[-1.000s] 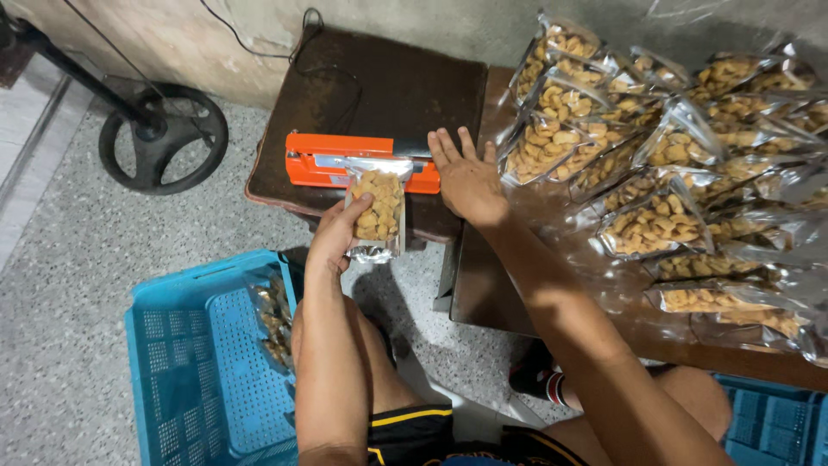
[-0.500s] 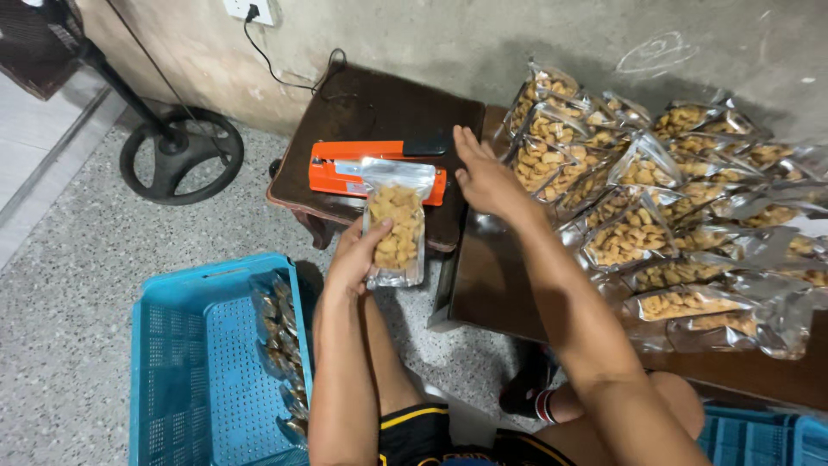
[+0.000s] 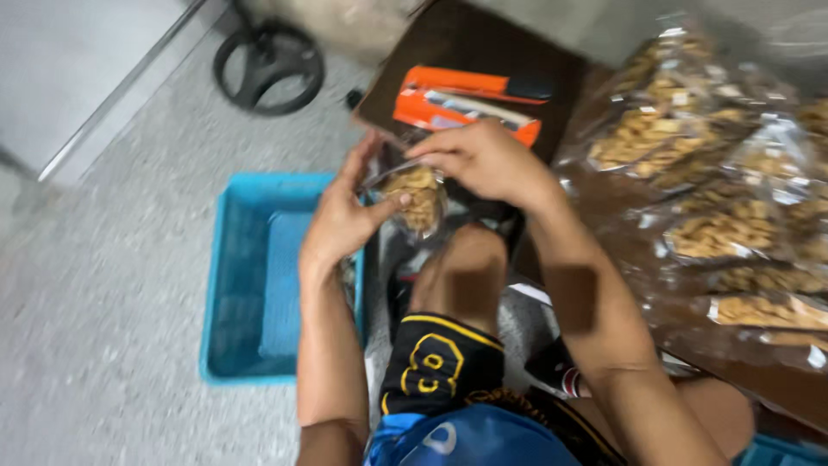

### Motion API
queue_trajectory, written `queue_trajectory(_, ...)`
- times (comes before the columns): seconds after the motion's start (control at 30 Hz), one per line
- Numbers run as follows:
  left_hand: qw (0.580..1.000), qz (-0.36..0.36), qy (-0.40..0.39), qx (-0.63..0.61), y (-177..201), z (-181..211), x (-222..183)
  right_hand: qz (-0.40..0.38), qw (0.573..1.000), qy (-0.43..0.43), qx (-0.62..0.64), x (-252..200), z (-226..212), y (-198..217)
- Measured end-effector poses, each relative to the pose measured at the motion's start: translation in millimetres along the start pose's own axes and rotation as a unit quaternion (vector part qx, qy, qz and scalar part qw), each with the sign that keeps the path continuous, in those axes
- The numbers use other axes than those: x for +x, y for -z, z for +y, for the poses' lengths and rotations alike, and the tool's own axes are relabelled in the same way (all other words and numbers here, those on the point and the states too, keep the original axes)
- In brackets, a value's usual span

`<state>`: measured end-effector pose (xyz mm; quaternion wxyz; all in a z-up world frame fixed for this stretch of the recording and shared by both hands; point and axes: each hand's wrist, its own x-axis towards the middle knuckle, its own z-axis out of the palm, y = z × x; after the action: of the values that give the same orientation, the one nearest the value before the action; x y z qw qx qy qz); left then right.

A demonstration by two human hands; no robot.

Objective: The person seals plastic bags of snacks using a heat sealer, then places the sealed bags into a blue basket.

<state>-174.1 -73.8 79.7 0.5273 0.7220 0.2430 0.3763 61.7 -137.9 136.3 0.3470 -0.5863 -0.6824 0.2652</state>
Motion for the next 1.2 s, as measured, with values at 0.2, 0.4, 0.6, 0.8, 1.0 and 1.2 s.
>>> queue_trajectory(0.2,0.915,0.023,0.154,0.373,73,9,-38,-0.077,0.985,0.150,-0.024,61,-23,-118)
queue_trajectory(0.4,0.823,0.076,0.327,0.457,89,-138,-98,-0.103,0.967,0.169,-0.158,74,46,-291)
queue_trajectory(0.6,0.806,0.166,0.427,0.375,53,-289,-180,-0.225,0.943,0.091,-0.228,18,113,-398)
queue_trajectory(0.8,0.765,0.112,0.480,0.414,-2,-393,-230,-0.407,0.889,-0.024,-0.208,-12,153,-415)
queue_trajectory(1.0,0.686,-0.101,0.378,0.614,-20,-403,-237,-0.425,0.874,-0.014,-0.234,-26,163,-437)
queue_trajectory(1.2,0.710,0.094,0.399,0.572,14,-392,-239,-0.358,0.909,0.002,-0.214,0,133,-426)
